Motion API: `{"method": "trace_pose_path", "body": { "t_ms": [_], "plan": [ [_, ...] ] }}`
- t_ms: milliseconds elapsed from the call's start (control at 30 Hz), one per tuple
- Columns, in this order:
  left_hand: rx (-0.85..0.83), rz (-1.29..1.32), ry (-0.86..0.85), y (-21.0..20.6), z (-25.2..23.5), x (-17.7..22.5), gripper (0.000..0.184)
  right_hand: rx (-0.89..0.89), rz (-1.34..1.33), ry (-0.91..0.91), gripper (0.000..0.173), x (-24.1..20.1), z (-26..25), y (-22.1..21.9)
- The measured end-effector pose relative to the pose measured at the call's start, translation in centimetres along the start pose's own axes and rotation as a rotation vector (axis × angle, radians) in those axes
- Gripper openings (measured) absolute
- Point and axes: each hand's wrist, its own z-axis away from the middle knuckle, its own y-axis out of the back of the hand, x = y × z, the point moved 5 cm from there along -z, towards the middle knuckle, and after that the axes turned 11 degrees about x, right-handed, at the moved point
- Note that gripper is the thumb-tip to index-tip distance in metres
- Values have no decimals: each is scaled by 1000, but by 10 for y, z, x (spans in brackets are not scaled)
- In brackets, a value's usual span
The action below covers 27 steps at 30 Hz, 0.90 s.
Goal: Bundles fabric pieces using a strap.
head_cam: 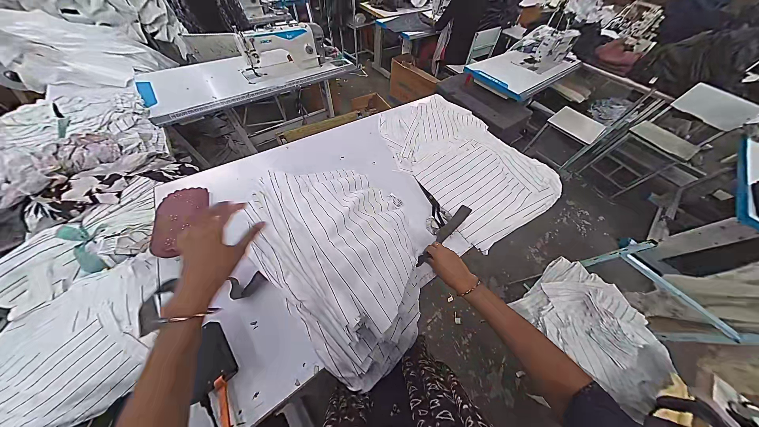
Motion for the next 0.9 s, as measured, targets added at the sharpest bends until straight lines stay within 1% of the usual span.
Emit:
{"method": "trace_pose_path", "body": {
  "t_ms": [67, 100, 167, 233, 267, 333, 400, 467, 500, 533, 567, 600, 633, 667, 700, 733, 767, 800, 833, 867, 900],
  "plan": [
    [-64, 191, -179, -37, 2, 73, 50, 1, 20, 14, 28, -3, -16, 4],
    [-132, 238, -222, -57, 4, 102, 50, -1, 16, 22, 28, -6, -26, 7],
    [-369, 219, -224, -88, 12, 141, 53, -4, 26, 42, 28, -12, -53, 17],
    [-577, 115, -214, -107, 24, 154, 56, -6, 82, 58, 28, -25, -81, 31],
    [-645, 74, -212, -111, 30, 155, 57, -8, 109, 54, 28, -33, -97, 38],
    [-716, 41, -206, -111, 40, 152, 59, -1, 112, 85, 30, -47, -140, 46],
    [-723, 48, -201, -111, 47, 151, 60, 9, 80, 106, 27, -59, -187, 50],
    [-723, 47, -199, -112, 50, 152, 61, 45, 53, 90, 27, -70, -230, 56],
    [-704, 60, -199, -112, 51, 152, 61, 58, 41, 79, 28, -75, -250, 59],
    [-633, 100, -206, -111, 52, 152, 57, 70, 36, 72, 28, -81, -266, 60],
    [-489, 176, -222, -107, 54, 150, 51, 77, 34, 73, 28, -88, -277, 60],
    [-301, 286, -239, -100, 58, 145, 42, 83, 28, 84, 28, -94, -283, 58],
    [-122, 442, -228, -92, 63, 137, 34, 91, 30, 101, 27, -97, -283, 56],
    [10, 648, -166, -83, 68, 124, 27, 111, 32, 123, 26, -97, -283, 58],
    [132, 806, -70, -73, 73, 105, 23, 142, 24, 145, 25, -94, -281, 60],
    [256, 832, 60, -64, 82, 80, 24, 165, 8, 153, 24, -88, -277, 61],
    [362, 722, 212, -56, 93, 53, 26, 185, -1, 147, 24, -79, -272, 61],
    [392, 510, 357, -51, 102, 25, 34, 198, -6, 135, 24, -70, -266, 62],
    [293, 297, 490, -52, 108, 0, 42, 212, -21, 126, 24, -60, -261, 62],
    [91, 138, 610, -60, 112, -21, 52, 228, -38, 127, 24, -52, -256, 63],
    [-130, 11, 674, -73, 115, -34, 61, 240, -52, 130, 23, -45, -251, 63]
  ]
}}
